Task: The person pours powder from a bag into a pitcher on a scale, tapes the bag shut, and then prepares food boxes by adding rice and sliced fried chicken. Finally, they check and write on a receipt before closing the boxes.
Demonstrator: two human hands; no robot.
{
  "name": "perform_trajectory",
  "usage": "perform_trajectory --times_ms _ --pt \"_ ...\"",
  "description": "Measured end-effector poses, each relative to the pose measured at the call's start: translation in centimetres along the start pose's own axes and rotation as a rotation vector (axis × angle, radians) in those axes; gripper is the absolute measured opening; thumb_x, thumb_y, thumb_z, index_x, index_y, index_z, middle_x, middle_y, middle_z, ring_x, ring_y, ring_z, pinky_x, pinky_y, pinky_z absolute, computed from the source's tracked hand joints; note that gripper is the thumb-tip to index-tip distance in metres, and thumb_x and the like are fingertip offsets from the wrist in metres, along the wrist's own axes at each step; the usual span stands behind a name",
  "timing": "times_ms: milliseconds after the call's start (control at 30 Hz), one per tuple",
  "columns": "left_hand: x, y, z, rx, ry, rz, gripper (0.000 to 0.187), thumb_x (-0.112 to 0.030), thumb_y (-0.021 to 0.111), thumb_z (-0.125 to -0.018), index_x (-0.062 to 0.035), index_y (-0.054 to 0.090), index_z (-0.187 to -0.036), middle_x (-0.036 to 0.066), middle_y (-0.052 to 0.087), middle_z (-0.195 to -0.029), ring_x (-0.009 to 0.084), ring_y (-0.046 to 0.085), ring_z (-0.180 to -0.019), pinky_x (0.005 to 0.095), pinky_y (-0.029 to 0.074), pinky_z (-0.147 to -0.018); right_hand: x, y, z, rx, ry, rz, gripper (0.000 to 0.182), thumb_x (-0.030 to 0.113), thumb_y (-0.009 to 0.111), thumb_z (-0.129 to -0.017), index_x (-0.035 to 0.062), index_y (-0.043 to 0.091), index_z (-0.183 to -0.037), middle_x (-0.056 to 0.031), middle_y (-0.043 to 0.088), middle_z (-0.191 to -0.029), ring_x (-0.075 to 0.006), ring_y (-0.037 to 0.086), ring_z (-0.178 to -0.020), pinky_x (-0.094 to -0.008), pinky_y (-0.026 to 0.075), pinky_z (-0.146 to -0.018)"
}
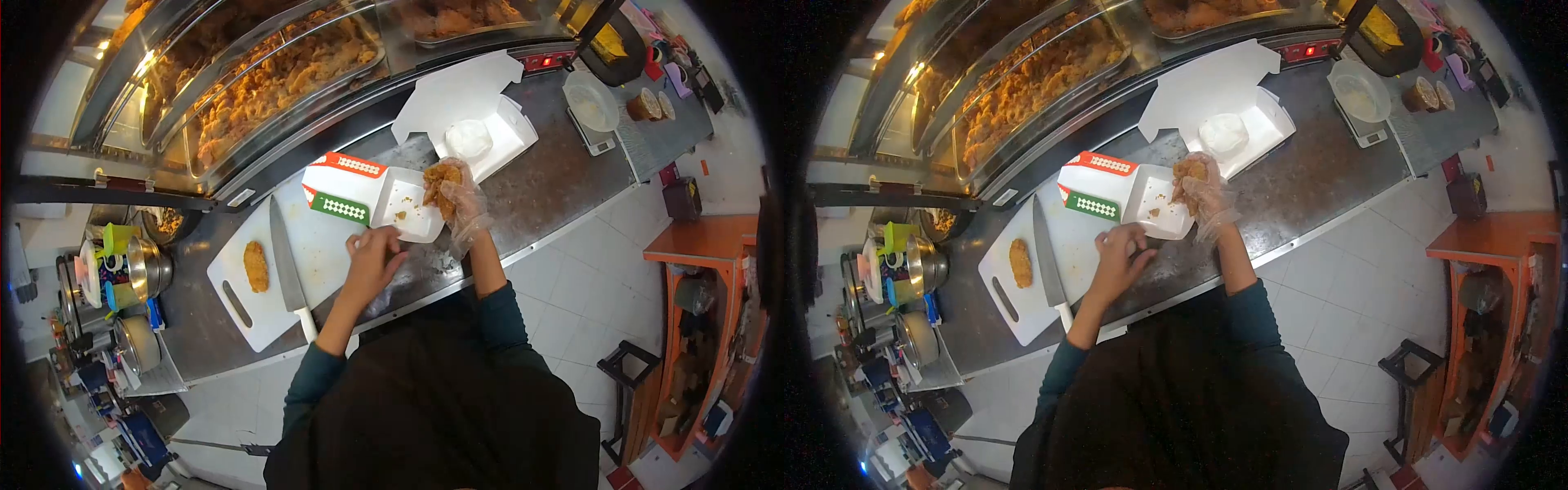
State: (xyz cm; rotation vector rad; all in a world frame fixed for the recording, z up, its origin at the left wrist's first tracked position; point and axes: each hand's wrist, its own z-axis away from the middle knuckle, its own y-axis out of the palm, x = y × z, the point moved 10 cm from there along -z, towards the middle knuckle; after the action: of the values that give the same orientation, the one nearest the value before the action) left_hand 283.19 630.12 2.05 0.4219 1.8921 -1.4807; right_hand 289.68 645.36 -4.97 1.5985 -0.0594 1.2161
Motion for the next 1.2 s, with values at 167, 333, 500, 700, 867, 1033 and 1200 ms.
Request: perform_trajectory --times_ms 167,333,500,700,867,1033,1200 --pt "3.2 -4.8 8.9 -0.030 -0.282 0.028 0.028 -0.012 0.064 -0.073 -0.0083 0.049 -0.097 0.001 0.056 -0.068 0.0219 0.054 -0.071 0.0350 0.030 -0.078 0.3 0.4 0.1 0.016 0.020 0.018 0.047 0.009 0.062 -0.071 0.0102 0.038 -0.112 -0.0129 0.049 -0.096 -0.0218 0.055 -0.079 -0.0276 0.050 -0.057" --pt "6.3 -4.9 18.3 -0.026 -0.438 -0.288 0.015 -0.014 0.060 -0.076 -0.0088 0.054 -0.089 0.000 0.059 -0.075 0.0211 0.053 -0.078 0.0354 0.031 -0.075 1.3 2.0 -0.2 0.102 0.024 -0.014 0.050 0.015 0.064 -0.069 0.0088 0.039 -0.112 -0.0143 0.049 -0.097 -0.0241 0.054 -0.082 -0.0290 0.050 -0.060" --pt "6.0 -6.4 19.0 -0.231 -0.551 -0.272 0.020 -0.012 0.062 -0.073 -0.0089 0.056 -0.092 0.002 0.059 -0.084 0.0217 0.051 -0.085 0.0367 0.032 -0.077 3.9 3.9 -0.4 0.140 -0.007 0.040 0.052 0.021 0.066 -0.068 0.0086 0.039 -0.110 -0.0116 0.049 -0.096 -0.0209 0.053 -0.082 -0.0284 0.049 -0.062" --pt "0.0 -4.3 5.8 -0.238 -0.106 -0.216 0.038 -0.012 0.063 -0.071 -0.0103 0.053 -0.107 0.004 0.059 -0.090 0.0226 0.049 -0.088 0.0351 0.034 -0.078 2.4 3.0 -0.4 0.130 -0.051 0.147 0.055 0.023 0.067 -0.067 0.0078 0.038 -0.111 -0.0094 0.048 -0.098 -0.0186 0.052 -0.083 -0.0274 0.048 -0.064" --pt "-0.1 1.3 -0.1 0.005 -0.019 -0.266 0.030 -0.013 0.062 -0.072 -0.0111 0.052 -0.101 -0.002 0.060 -0.095 0.0194 0.051 -0.087 0.0341 0.035 -0.075 0.9 1.8 0.5 0.119 -0.120 0.105 0.059 0.022 0.072 -0.064 0.0057 0.038 -0.110 -0.0117 0.047 -0.103 -0.0221 0.051 -0.089 -0.0315 0.047 -0.070" --pt "1.7 2.2 -0.1 -0.012 -0.067 -0.232 0.024 -0.014 0.060 -0.074 -0.0109 0.051 -0.097 -0.001 0.060 -0.081 0.0187 0.053 -0.075 0.0325 0.037 -0.067 1.1 2.2 1.2 0.132 -0.155 0.186 0.052 0.015 0.065 -0.068 0.0038 0.040 -0.113 -0.0092 0.045 -0.103 -0.0148 0.050 -0.084 -0.0273 0.045 -0.069" --pt "2.7 1.9 0.0 -0.034 -0.144 -0.138 0.021 -0.011 0.061 -0.073 -0.0078 0.050 -0.091 0.004 0.059 -0.076 0.0212 0.055 -0.071 0.0329 0.039 -0.065 1.2 2.4 1.8 0.124 -0.170 0.242 0.049 0.017 0.066 -0.069 0.0049 0.042 -0.110 -0.0066 0.044 -0.100 -0.0127 0.047 -0.082 -0.0261 0.044 -0.069"
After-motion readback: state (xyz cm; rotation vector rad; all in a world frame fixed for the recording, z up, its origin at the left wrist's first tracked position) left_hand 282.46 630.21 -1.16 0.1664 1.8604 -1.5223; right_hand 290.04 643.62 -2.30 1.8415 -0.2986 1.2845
